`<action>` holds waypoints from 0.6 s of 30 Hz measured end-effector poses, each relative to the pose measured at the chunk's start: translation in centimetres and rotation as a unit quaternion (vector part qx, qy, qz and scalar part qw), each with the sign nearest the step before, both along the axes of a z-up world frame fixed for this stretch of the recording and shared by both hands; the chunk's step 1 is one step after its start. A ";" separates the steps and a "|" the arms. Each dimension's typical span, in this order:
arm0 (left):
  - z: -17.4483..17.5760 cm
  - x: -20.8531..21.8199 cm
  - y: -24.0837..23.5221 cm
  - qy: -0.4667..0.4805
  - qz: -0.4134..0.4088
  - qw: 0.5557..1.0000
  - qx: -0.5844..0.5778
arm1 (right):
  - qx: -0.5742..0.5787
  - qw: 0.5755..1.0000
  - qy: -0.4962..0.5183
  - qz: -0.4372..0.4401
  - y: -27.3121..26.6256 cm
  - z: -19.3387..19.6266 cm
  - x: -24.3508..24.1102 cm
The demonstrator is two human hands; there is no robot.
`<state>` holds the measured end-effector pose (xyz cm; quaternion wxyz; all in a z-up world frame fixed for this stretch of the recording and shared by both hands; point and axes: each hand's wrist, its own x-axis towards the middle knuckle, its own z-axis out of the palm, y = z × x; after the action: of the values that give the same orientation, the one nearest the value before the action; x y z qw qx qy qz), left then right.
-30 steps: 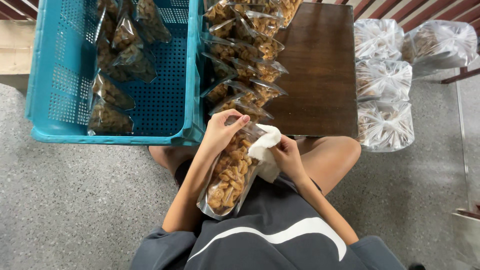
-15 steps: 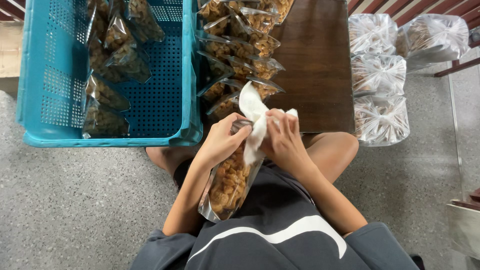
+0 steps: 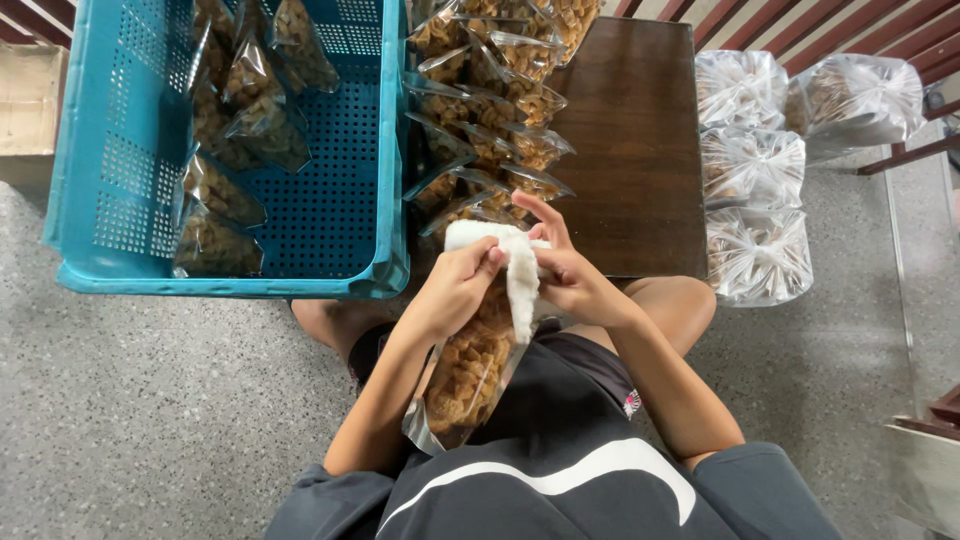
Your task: The person picks up plastic bags filled with snacks from a blue crate and wipes the exterior of each bag with a white cloth before placing them on a wooden table.
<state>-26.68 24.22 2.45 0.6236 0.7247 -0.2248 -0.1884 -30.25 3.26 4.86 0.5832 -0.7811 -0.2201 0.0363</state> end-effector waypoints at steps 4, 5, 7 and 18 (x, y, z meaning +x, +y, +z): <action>-0.3 -0.3 -0.9 0.010 0.049 0.999 -0.006 | -0.132 0.989 -0.048 -0.043 0.4 0.1 -0.3; -0.3 -0.5 -1.1 0.013 0.080 0.997 -0.005 | -0.131 0.989 -0.047 -0.045 0.6 0.3 -0.7; -0.1 -0.4 -1.0 0.027 0.092 0.995 0.009 | -0.244 0.960 -0.118 -0.064 0.6 0.8 -1.4; 0.9 -0.4 -1.0 0.070 0.077 0.992 -0.070 | -0.285 0.944 -0.146 -0.079 -0.8 1.8 -2.9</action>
<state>-27.12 23.19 3.40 0.6998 0.6792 -0.1367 -0.1738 -33.14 2.46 6.63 0.2984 -0.9265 -0.2205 -0.0631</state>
